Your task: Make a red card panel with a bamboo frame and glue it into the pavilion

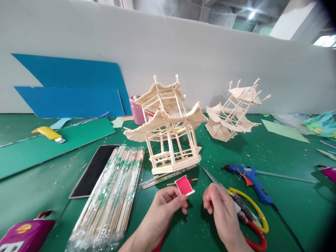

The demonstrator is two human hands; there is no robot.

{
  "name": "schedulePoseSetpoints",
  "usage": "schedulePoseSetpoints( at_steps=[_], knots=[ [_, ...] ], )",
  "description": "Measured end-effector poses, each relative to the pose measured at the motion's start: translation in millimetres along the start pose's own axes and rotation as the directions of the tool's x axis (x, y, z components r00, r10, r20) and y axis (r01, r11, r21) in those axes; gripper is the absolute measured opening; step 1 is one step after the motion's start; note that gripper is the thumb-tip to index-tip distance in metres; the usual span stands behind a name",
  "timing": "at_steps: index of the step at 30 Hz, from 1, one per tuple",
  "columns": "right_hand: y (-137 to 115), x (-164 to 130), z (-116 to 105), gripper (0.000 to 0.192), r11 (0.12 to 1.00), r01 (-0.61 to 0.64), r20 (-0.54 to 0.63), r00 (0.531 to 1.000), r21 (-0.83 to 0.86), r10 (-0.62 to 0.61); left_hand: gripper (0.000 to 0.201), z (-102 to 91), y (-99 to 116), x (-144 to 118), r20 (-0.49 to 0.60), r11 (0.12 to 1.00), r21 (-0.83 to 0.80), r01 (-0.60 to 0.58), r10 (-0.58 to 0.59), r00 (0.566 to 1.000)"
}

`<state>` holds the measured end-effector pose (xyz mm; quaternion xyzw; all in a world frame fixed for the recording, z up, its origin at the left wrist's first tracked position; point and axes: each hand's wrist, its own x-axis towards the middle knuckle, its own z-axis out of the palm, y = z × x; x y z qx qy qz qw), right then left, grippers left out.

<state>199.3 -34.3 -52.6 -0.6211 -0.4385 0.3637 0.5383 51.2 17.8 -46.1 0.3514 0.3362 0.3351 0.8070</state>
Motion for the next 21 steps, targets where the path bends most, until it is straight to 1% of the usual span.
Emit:
schedulePoseSetpoints(
  at_steps=[2,3,5,6,8,10,13,17,19,21],
  knots=[
    [0.2,-1.1,1.7,0.042,1.000,0.009,0.021,1.000,0.029,-0.010,0.014,0.4,-1.1,0.5,0.005,0.999,-0.044,0.004,-0.004,1.000],
    [-0.4,-1.8,3.6,0.038,0.999,0.004,0.027,1.000,0.048,-0.005,0.014,0.9,-1.5,0.6,0.008,0.999,-0.053,0.003,-0.002,1.000],
    [-2.9,-3.1,8.7,0.021,0.995,-0.023,0.045,0.999,0.094,0.019,0.013,2.0,-2.3,0.6,0.009,0.999,-0.043,-0.010,0.011,1.000],
    [-4.5,-3.7,11.6,0.019,0.992,-0.041,0.063,0.997,0.121,0.033,0.013,2.5,-2.8,0.4,0.011,0.999,-0.028,-0.020,0.020,1.000],
    [-7.9,-4.4,16.8,0.027,0.983,-0.067,0.112,0.992,0.171,0.048,0.013,3.4,-3.8,-0.3,0.022,0.999,0.014,-0.039,0.039,0.999],
    [-10.6,-4.1,19.6,0.021,0.981,-0.069,0.140,0.989,0.182,0.043,0.015,4.1,-4.5,-1.3,0.040,0.997,0.056,-0.047,0.045,0.998],
    [-12.1,-1.3,17.1,0.015,0.992,-0.034,0.134,0.991,0.124,0.017,0.016,4.9,-3.6,-2.5,0.050,0.994,0.106,-0.028,0.023,0.999],
    [-12.9,5.7,5.1,0.014,0.999,0.032,0.121,0.992,0.004,-0.032,0.020,4.2,1.6,-3.2,0.049,0.988,0.156,-0.004,-0.003,0.999],
    [-14.3,9.3,-1.2,0.013,0.999,0.045,0.136,0.990,-0.031,-0.040,0.020,3.4,5.2,-3.3,0.047,0.986,0.164,-0.024,0.016,0.999],
    [-16.2,12.3,-6.3,0.013,0.997,0.057,0.179,0.983,-0.055,-0.046,0.022,2.8,8.4,-3.4,0.030,0.989,0.132,-0.060,0.056,0.998]
  ],
)
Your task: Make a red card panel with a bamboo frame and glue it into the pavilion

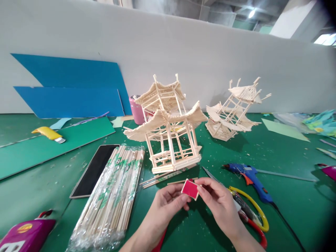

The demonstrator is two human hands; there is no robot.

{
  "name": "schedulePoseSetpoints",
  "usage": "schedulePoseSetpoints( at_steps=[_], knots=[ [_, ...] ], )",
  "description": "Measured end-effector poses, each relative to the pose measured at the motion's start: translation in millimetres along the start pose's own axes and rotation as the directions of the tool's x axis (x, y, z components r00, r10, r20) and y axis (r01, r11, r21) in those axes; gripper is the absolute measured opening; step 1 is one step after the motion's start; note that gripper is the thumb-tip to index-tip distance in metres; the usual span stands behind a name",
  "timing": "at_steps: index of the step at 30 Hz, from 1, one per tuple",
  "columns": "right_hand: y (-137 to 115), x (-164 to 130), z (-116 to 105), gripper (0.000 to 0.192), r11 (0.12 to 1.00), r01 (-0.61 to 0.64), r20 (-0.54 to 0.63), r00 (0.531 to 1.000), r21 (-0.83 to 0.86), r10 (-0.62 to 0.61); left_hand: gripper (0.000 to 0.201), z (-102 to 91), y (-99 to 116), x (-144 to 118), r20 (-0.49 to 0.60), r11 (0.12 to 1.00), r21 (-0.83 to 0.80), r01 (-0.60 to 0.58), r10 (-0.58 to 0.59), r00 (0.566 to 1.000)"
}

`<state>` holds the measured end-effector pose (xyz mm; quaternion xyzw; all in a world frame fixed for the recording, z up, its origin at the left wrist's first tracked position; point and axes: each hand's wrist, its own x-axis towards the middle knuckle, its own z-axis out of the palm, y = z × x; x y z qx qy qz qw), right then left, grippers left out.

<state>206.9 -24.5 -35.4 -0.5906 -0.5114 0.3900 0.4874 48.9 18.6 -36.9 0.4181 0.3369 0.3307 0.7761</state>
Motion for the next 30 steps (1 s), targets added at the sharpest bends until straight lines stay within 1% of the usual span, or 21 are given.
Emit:
schedulePoseSetpoints(
  at_steps=[3,5,8,11,16,19,25,30],
  knots=[
    [-1.7,1.7,-4.8,0.014,0.999,0.023,0.084,0.996,-0.044,-0.020,0.019,-0.6,1.7,-0.1,-0.058,1.000,-0.015,-0.028,0.027,0.998],
    [-2.1,1.8,-5.4,0.015,0.998,0.018,0.126,0.992,-0.052,-0.012,0.015,-0.9,0.2,0.1,-0.083,1.000,-0.001,-0.005,0.005,0.997],
    [-2.9,0.6,-3.7,0.024,0.999,-0.039,0.169,0.985,0.014,0.036,0.014,-1.7,-3.7,1.4,-0.099,0.999,0.001,0.040,-0.040,0.994],
    [-5.0,-1.3,-2.8,0.033,0.993,-0.090,0.195,0.978,0.075,0.074,0.015,-2.7,-5.6,2.8,-0.105,0.999,0.002,0.032,-0.032,0.994],
    [-5.1,-4.3,-4.3,0.027,0.994,-0.096,0.177,0.980,0.043,0.087,0.015,-4.3,-6.1,3.4,-0.114,0.999,0.026,0.023,-0.020,0.993],
    [-1.0,-5.1,-4.5,0.026,0.997,-0.077,0.185,0.980,0.024,0.071,0.016,-4.8,-6.8,3.3,-0.108,0.999,0.045,0.025,-0.020,0.994],
    [6.5,-5.9,-5.4,0.024,0.998,-0.061,0.164,0.984,-0.031,0.066,0.016,-3.6,-5.8,3.1,-0.113,0.998,0.037,0.050,-0.045,0.993],
    [8.2,-6.9,-4.8,0.023,0.998,-0.057,0.156,0.986,-0.015,0.059,0.016,-3.2,-6.3,2.5,-0.122,0.998,0.019,0.067,-0.064,0.990]
  ],
)
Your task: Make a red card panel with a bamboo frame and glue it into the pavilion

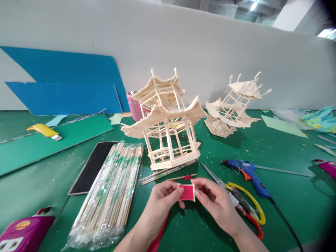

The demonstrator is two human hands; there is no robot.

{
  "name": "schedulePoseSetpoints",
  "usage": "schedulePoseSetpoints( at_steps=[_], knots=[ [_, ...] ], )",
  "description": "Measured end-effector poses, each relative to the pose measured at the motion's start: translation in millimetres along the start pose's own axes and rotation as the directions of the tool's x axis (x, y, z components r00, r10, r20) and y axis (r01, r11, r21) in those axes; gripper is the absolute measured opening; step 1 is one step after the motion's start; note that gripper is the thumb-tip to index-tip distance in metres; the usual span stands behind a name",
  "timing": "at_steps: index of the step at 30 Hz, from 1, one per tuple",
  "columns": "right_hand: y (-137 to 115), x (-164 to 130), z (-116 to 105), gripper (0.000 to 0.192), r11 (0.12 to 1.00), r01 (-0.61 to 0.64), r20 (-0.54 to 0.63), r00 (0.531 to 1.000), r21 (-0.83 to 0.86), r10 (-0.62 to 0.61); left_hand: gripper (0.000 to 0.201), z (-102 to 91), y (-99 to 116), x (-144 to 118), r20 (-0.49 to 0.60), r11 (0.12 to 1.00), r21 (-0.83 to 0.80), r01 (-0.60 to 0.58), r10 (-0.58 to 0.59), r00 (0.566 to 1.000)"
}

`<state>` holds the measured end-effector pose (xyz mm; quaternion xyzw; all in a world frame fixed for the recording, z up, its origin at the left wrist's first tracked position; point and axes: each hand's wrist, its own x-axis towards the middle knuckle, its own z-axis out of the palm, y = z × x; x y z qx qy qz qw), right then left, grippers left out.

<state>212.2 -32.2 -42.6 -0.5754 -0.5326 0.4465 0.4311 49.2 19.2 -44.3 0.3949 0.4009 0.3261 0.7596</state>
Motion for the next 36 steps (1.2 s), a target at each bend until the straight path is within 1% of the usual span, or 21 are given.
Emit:
schedulePoseSetpoints(
  at_steps=[5,8,12,16,22,26,29,32,36],
  knots=[
    [-2.9,2.3,4.0,0.027,0.997,-0.045,-0.039,0.998,0.060,0.048,0.016,2.3,1.0,-0.6,-0.025,0.999,0.042,0.001,0.000,1.000],
    [-5.0,3.9,5.8,0.020,0.996,-0.081,-0.014,0.997,0.027,0.081,0.017,4.5,3.2,-1.4,-0.045,0.996,0.091,-0.005,0.009,0.999],
    [-6.6,3.7,7.1,0.022,0.996,-0.084,0.005,0.996,-0.024,0.084,0.017,5.1,5.5,-2.8,-0.024,0.991,0.133,-0.005,0.008,1.000],
    [-9.6,1.9,6.7,0.023,0.995,-0.097,0.006,0.995,-0.035,0.097,0.025,4.1,7.5,-3.7,0.014,0.987,0.160,-0.033,0.031,0.999],
    [-16.3,1.9,4.8,0.022,0.993,-0.114,0.020,0.993,-0.035,0.114,0.025,3.7,8.0,-3.3,-0.014,0.980,0.198,-0.036,0.039,0.999],
    [-16.3,2.2,5.7,0.021,0.994,-0.107,0.033,0.994,-0.016,0.107,0.023,1.5,2.7,-1.5,-0.010,0.987,0.154,-0.041,0.043,0.999],
    [-12.9,1.6,6.4,0.022,0.995,-0.093,0.022,0.995,-0.022,0.094,0.023,0.0,-2.0,-0.1,0.006,0.995,0.089,-0.037,0.037,0.999],
    [-8.8,1.3,5.6,0.026,0.996,-0.084,0.007,0.996,-0.041,0.085,0.023,0.2,-4.9,0.7,0.028,1.000,0.014,-0.021,0.021,0.999],
    [-6.5,2.3,3.9,0.032,0.996,-0.085,-0.007,0.996,-0.039,0.085,0.023,1.2,-6.2,1.4,0.029,0.999,-0.048,-0.001,0.003,1.000]
  ],
)
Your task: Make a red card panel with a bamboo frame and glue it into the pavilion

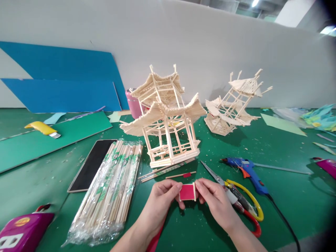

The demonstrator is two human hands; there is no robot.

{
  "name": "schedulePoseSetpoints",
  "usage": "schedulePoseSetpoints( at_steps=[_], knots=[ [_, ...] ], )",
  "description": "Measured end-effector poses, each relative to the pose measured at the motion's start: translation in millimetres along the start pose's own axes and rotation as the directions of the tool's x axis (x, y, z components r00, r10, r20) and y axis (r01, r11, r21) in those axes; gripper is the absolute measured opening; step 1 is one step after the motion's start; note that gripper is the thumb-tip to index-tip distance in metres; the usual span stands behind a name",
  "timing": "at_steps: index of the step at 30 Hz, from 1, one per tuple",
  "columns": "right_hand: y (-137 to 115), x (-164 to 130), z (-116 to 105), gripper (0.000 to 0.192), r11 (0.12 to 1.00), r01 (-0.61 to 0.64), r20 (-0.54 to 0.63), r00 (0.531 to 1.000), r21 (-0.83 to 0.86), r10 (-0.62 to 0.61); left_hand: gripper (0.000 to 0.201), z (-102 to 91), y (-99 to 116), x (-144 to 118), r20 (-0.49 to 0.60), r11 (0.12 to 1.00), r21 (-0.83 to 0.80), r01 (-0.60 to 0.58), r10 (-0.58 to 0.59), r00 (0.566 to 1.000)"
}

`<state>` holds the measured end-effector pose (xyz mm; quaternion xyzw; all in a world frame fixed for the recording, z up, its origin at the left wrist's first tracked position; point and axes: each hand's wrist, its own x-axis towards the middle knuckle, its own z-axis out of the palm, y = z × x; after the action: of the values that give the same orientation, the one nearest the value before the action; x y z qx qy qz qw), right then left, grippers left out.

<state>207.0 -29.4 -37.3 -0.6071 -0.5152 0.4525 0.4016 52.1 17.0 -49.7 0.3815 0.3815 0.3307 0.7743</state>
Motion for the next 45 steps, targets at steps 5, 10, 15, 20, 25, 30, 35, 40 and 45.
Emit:
schedulePoseSetpoints(
  at_steps=[5,10,15,20,25,30,35,40,45],
  knots=[
    [-1.0,1.7,1.1,0.030,1.000,-0.001,0.023,1.000,0.011,0.001,0.022,-0.8,-0.4,1.3,0.005,0.999,-0.039,0.005,-0.005,1.000],
    [0.7,1.3,1.7,0.030,1.000,-0.002,0.032,0.999,0.023,0.002,0.022,-0.7,0.8,-0.2,0.017,0.998,-0.055,0.006,-0.005,1.000],
    [0.7,0.5,2.0,0.030,1.000,-0.003,0.034,0.999,0.022,0.003,0.022,-0.5,1.6,-0.9,0.034,0.997,-0.082,0.006,-0.004,0.999],
    [-0.8,2.4,3.2,0.031,1.000,-0.010,0.035,0.999,0.028,0.009,0.022,-1.6,0.2,0.9,0.036,0.995,-0.101,0.000,0.003,0.999],
    [0.5,1.3,3.5,0.030,1.000,-0.015,0.029,0.999,0.022,0.014,0.021,-1.7,-0.6,0.8,0.055,0.992,-0.126,0.010,-0.003,0.998],
    [3.9,-0.6,2.8,0.030,1.000,-0.008,0.043,0.999,0.017,0.008,0.021,1.1,1.6,-1.1,0.129,0.988,-0.141,0.066,-0.048,0.990],
    [9.7,-0.3,2.3,0.023,0.999,-0.005,-0.014,1.000,0.034,0.005,0.021,3.8,3.0,-1.9,0.082,0.995,-0.011,0.098,-0.097,0.992],
    [12.8,0.9,-1.0,0.023,1.000,-0.027,-0.189,0.982,0.002,0.027,0.020,2.3,2.7,-1.2,0.037,0.997,-0.015,0.071,-0.071,0.997],
    [8.1,-3.4,-2.9,0.029,0.997,-0.065,-0.171,0.984,-0.038,0.058,0.019,0.7,2.8,-1.1,0.028,0.998,-0.017,0.067,-0.066,0.997]
  ],
)
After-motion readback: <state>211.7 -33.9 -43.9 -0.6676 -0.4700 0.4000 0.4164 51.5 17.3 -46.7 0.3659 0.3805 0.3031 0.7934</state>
